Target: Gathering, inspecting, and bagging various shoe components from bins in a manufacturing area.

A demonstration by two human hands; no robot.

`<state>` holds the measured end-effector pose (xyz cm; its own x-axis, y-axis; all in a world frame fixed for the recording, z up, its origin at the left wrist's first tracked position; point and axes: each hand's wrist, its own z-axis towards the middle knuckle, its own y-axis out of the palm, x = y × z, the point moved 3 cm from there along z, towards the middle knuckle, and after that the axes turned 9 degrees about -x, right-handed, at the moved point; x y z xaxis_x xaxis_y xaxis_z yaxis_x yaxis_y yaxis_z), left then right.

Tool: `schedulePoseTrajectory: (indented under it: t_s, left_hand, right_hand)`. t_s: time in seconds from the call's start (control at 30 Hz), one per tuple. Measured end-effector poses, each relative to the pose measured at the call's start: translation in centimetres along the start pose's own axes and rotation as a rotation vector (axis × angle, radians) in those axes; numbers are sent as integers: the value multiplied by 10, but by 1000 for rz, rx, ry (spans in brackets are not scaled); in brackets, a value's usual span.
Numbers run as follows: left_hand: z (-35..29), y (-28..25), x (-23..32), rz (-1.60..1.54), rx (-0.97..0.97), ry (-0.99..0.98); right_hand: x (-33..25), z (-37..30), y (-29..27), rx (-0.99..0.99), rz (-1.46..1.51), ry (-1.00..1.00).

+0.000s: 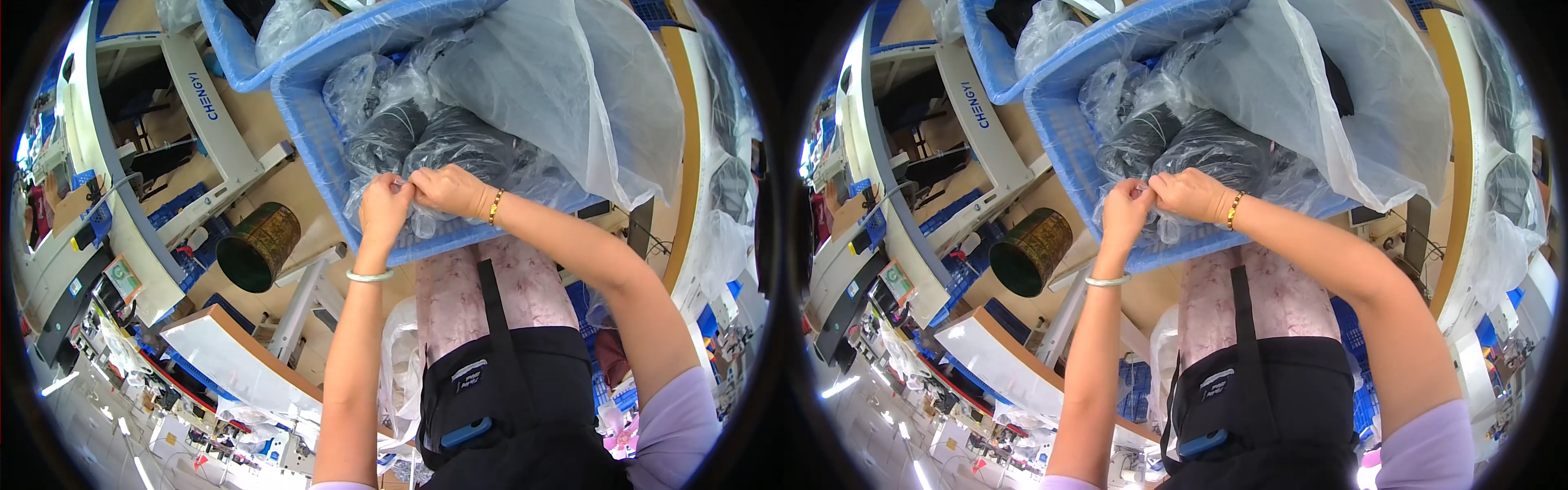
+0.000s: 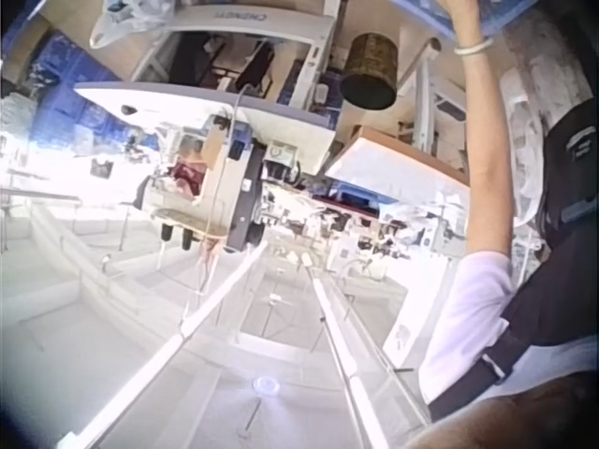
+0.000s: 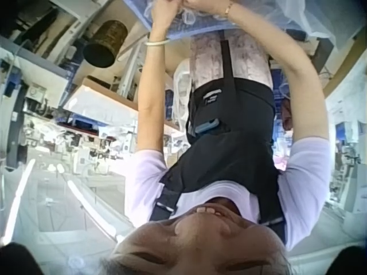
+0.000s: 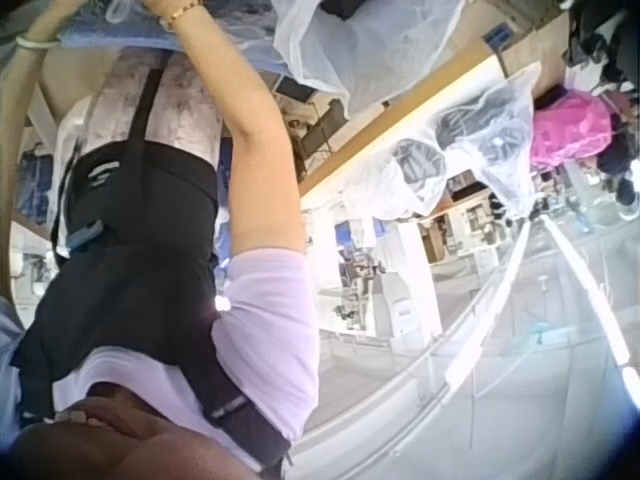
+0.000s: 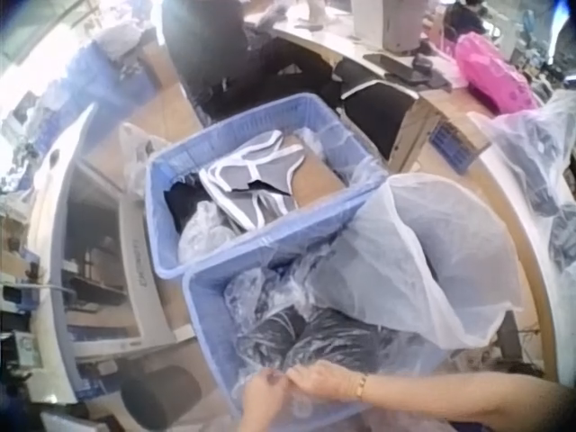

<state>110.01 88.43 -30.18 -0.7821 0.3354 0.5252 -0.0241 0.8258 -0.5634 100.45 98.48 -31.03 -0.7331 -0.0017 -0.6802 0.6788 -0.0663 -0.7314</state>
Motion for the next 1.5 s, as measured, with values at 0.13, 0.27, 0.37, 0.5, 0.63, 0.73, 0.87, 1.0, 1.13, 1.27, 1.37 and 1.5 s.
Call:
schedulePoseTrajectory:
  t_s: [0.13,0.27,0.37,0.5,0.63,0.73,0.87,1.0,1.13,1.27,1.37,1.5]
  left_hand:
    - [4,2,-28,-808,-305,-98]
    - [0,14,-39,-1130,-344,-123]
    - [-8,17,-31,-1219,-399,-162]
    - [-12,4,-26,-946,-372,-188]
    - [-17,-17,6,-254,-38,4]
    - [-19,-21,16,136,41,237]
    - [-10,-13,14,238,36,257]
    - [-1,-6,-11,-588,-237,-180]
    - [-3,0,-11,-552,-263,-117]
    - [-5,-13,9,-106,-259,-18]
    - [-9,-20,20,0,-322,24]
    - [-19,-12,17,219,-202,165]
  right_hand:
    - [-3,7,-7,71,255,164]
    - [6,9,-14,-192,771,444]
    - [16,8,-9,-265,769,486]
    - [12,10,-3,-280,456,370]
    - [6,10,-1,-305,256,288]
    - [-1,8,-3,-203,228,206]
    - [-4,-1,-7,-130,367,326]
    - [-5,-21,-1,-194,771,564]
    - [-11,-30,7,-188,852,689]
    - [-22,-32,5,19,733,613]
    - [-32,-32,4,101,679,587]
    - [-37,-32,5,145,630,552]
